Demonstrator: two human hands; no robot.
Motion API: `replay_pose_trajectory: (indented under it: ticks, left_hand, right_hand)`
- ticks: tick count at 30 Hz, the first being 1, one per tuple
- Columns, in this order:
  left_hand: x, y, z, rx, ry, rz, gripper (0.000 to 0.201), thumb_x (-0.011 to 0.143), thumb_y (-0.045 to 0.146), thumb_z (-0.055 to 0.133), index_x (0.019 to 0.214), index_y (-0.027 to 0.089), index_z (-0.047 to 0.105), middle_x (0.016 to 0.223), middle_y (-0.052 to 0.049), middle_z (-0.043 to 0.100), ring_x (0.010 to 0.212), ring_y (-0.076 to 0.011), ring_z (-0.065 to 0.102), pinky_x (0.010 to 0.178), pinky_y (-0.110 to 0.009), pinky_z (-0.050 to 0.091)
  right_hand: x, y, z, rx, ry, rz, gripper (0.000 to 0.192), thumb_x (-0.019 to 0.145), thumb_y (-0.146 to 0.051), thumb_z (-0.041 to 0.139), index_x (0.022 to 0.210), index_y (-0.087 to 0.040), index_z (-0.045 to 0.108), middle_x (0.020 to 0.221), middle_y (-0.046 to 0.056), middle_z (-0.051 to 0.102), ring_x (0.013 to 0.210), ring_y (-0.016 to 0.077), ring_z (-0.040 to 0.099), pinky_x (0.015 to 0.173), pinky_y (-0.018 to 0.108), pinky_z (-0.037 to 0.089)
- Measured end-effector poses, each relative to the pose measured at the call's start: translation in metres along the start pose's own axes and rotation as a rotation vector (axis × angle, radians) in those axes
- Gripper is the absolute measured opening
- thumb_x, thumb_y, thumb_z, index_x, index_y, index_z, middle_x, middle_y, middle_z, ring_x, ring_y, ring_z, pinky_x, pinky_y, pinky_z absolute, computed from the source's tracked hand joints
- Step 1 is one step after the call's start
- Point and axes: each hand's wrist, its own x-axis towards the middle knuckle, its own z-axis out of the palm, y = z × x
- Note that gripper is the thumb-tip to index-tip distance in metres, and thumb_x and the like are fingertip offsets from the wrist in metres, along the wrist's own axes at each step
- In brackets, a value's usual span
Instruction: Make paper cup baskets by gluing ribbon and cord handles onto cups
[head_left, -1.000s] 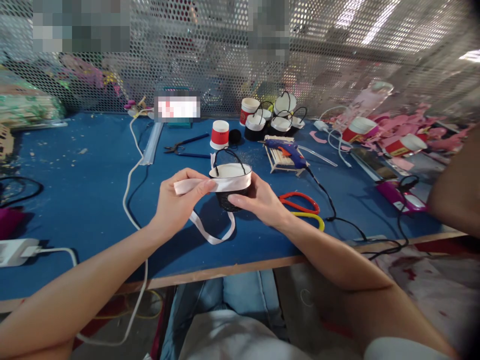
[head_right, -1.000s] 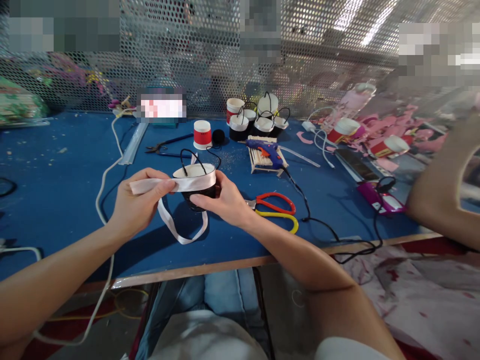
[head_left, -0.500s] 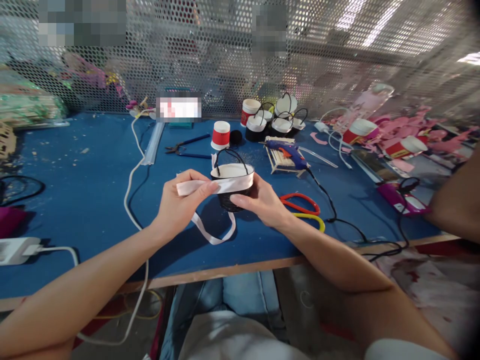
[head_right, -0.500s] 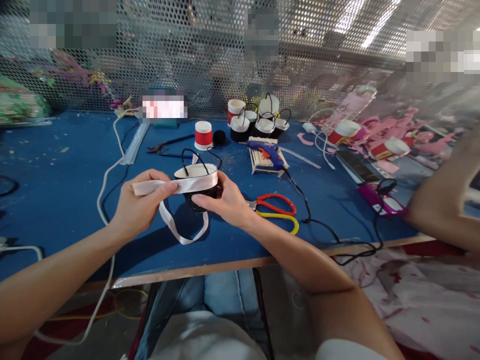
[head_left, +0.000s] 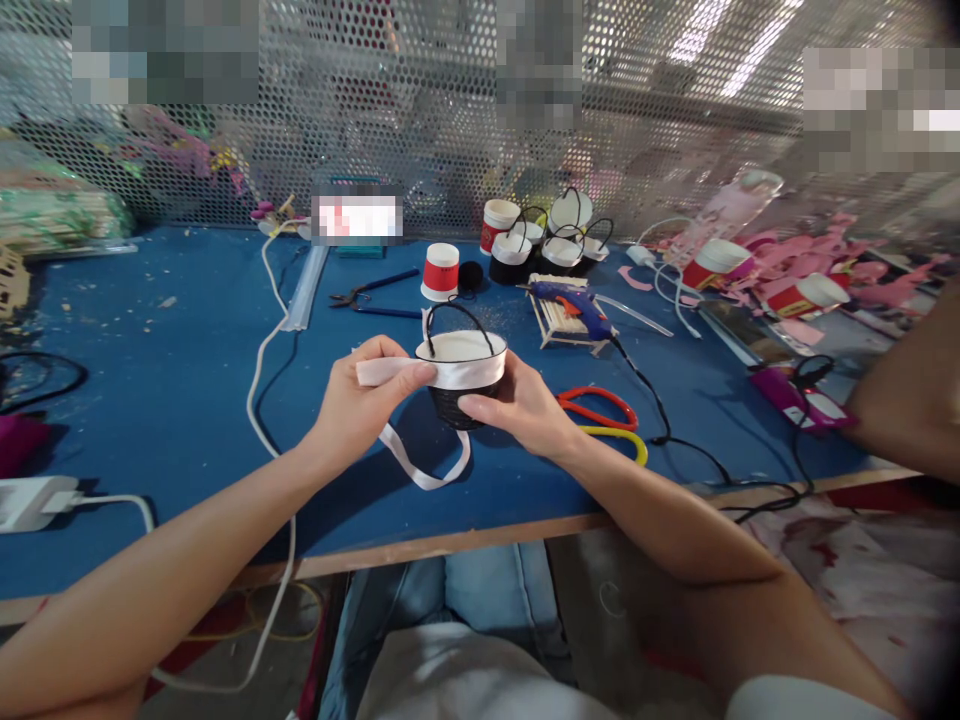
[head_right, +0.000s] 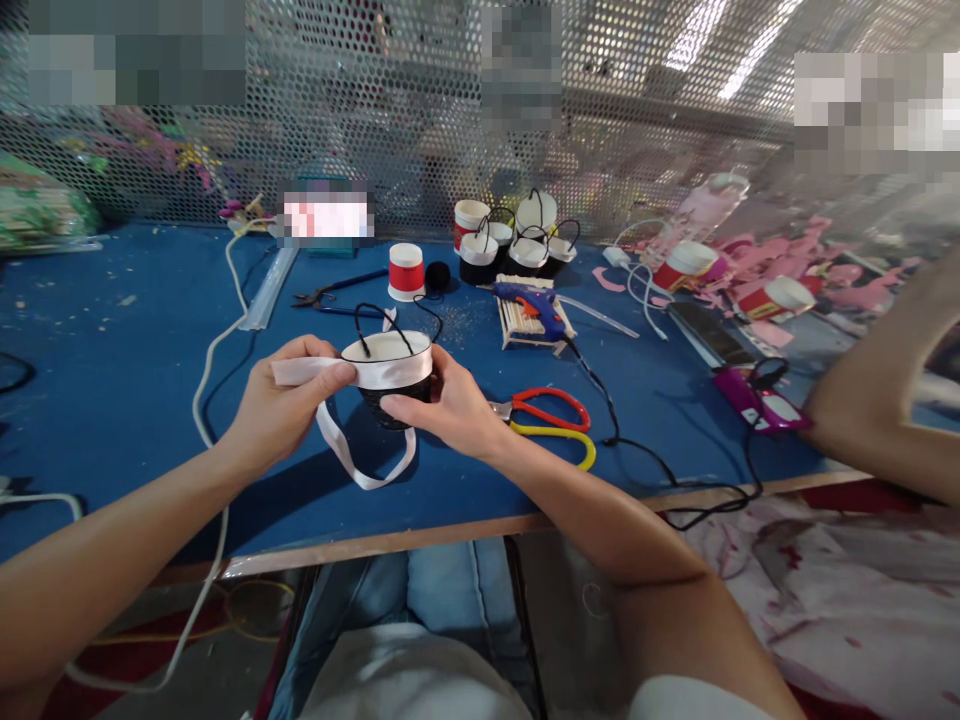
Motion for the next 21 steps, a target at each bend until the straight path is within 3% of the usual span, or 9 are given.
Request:
replay_pose_trajectory:
  ticks: [4,7,10,15,21]
  left_hand:
    - [0.006,-0.012,-0.002,-0.087,-0.108,-0.050,0.029,0.068,0.039,0.072,0.083,0.018,0.058,0.073,0.002,0.057,0.065,-0.0113,0.051,0.058,-0.022,0.037]
    - [0.008,-0.017,0.002,-0.284,-0.316,-0.064,0.039,0.076,0.043,0.064,0.105,0.019,0.059,0.099,-0.005,0.063,0.092,-0.0180,0.058,0.082,-0.029,0.043]
    - [0.007,-0.019,0.007,-0.431,-0.467,-0.076,0.041,0.082,0.046,0.057,0.112,0.018,0.059,0.107,-0.009,0.064,0.107,-0.0234,0.055,0.094,-0.036,0.040]
    - [0.004,-0.016,0.009,-0.554,-0.431,-0.120,0.036,0.083,0.040,0.058,0.111,0.018,0.060,0.109,-0.009,0.065,0.109,-0.0230,0.056,0.094,-0.035,0.041]
    - [0.002,-0.014,0.009,-0.557,-0.318,-0.195,0.037,0.076,0.040,0.066,0.106,0.021,0.057,0.103,-0.004,0.066,0.099,-0.0190,0.061,0.087,-0.031,0.046]
  right_hand:
    - [0.000,-0.004,-0.001,0.009,-0.036,-0.015,0.052,0.067,-0.033,0.073,0.111,-0.017,0.051,0.111,0.009,0.062,0.104,0.0232,0.058,0.093,0.041,0.045]
    - [0.000,-0.006,-0.001,0.036,-0.090,-0.017,0.052,0.066,-0.033,0.074,0.110,-0.016,0.051,0.110,0.009,0.062,0.104,0.0233,0.058,0.094,0.041,0.044]
    - [-0.001,-0.007,0.000,0.056,-0.140,0.012,0.051,0.066,-0.033,0.074,0.108,-0.016,0.051,0.108,0.009,0.063,0.101,0.0227,0.059,0.093,0.041,0.045]
    - [0.000,-0.006,0.001,-0.009,-0.111,0.020,0.054,0.068,-0.037,0.073,0.111,-0.015,0.049,0.109,0.010,0.061,0.101,0.0225,0.059,0.090,0.040,0.048]
    - [0.001,0.004,0.000,-0.272,-0.045,-0.017,0.061,0.067,-0.039,0.074,0.118,-0.019,0.049,0.113,0.010,0.059,0.100,0.0226,0.059,0.087,0.040,0.050]
